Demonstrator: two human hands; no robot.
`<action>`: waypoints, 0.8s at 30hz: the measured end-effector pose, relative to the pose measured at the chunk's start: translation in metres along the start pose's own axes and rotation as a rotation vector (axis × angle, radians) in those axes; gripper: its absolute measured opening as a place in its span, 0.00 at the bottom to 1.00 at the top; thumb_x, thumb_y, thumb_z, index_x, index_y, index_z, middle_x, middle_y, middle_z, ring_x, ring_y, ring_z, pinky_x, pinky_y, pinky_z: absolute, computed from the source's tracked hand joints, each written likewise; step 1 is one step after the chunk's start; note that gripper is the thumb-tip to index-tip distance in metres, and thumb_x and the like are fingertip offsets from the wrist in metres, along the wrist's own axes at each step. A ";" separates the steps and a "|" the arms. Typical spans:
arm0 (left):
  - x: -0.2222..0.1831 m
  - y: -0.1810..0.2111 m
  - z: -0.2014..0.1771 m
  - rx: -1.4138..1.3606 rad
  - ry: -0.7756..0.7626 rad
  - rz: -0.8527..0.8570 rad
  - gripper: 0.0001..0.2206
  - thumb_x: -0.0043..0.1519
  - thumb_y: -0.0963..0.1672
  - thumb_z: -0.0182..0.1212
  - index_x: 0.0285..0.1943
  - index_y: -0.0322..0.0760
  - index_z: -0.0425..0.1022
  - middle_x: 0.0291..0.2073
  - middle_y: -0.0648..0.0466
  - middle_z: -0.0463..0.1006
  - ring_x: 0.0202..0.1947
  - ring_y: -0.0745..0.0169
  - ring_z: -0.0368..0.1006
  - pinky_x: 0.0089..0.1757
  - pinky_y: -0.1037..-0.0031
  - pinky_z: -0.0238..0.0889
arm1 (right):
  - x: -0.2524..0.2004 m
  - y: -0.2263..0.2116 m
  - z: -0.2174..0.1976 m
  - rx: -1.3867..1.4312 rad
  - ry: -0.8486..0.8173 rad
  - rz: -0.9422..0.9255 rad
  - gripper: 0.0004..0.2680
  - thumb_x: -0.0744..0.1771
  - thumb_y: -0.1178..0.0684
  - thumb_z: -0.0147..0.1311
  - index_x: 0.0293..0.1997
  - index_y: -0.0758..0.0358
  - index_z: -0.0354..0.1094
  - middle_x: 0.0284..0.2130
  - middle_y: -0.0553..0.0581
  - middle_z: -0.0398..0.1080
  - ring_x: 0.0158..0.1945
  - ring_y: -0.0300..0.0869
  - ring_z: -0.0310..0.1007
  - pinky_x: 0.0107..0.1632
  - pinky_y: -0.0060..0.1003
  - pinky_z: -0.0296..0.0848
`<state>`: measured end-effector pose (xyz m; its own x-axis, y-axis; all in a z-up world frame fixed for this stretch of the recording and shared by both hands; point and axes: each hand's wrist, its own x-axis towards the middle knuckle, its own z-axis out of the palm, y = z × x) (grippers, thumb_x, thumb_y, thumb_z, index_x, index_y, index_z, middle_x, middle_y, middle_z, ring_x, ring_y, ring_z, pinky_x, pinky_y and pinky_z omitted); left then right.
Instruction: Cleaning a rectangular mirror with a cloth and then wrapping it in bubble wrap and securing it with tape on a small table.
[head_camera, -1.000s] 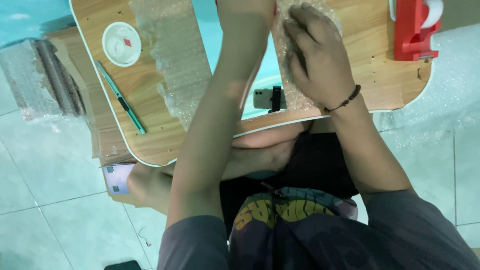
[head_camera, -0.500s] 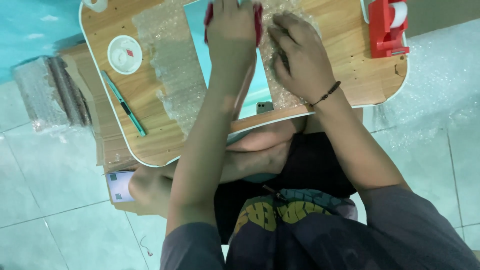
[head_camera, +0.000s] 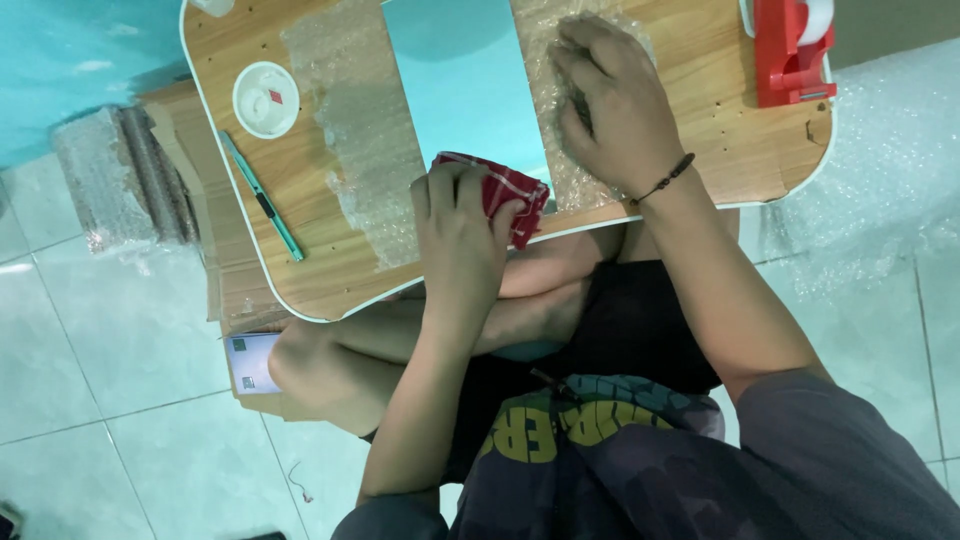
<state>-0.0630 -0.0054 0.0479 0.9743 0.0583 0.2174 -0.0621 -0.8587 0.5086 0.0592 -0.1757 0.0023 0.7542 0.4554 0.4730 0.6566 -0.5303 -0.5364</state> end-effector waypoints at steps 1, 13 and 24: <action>0.001 0.002 0.001 -0.001 0.000 0.005 0.19 0.56 0.41 0.71 0.53 0.26 0.71 0.50 0.41 0.69 0.49 0.39 0.64 0.53 0.56 0.61 | 0.000 0.000 0.000 -0.003 0.004 0.001 0.16 0.63 0.67 0.58 0.58 0.78 0.72 0.60 0.68 0.65 0.63 0.59 0.64 0.66 0.49 0.64; 0.041 -0.016 -0.056 -0.560 -0.045 -0.407 0.10 0.67 0.36 0.47 0.56 0.36 0.59 0.43 0.46 0.72 0.30 0.58 0.78 0.23 0.72 0.83 | -0.002 0.006 0.002 0.016 -0.012 0.013 0.16 0.64 0.66 0.58 0.58 0.78 0.72 0.61 0.67 0.65 0.66 0.58 0.62 0.68 0.50 0.61; 0.079 -0.065 -0.035 -0.170 -0.216 -0.020 0.11 0.55 0.33 0.63 0.45 0.31 0.71 0.39 0.48 0.70 0.34 0.56 0.69 0.38 0.69 0.69 | -0.002 0.004 0.001 0.017 -0.006 0.010 0.15 0.64 0.65 0.58 0.57 0.78 0.72 0.61 0.66 0.65 0.65 0.58 0.62 0.67 0.49 0.61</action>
<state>0.0108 0.0724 0.0612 0.9982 -0.0507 0.0327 -0.0597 -0.7596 0.6477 0.0607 -0.1784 -0.0015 0.7606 0.4547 0.4633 0.6491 -0.5226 -0.5528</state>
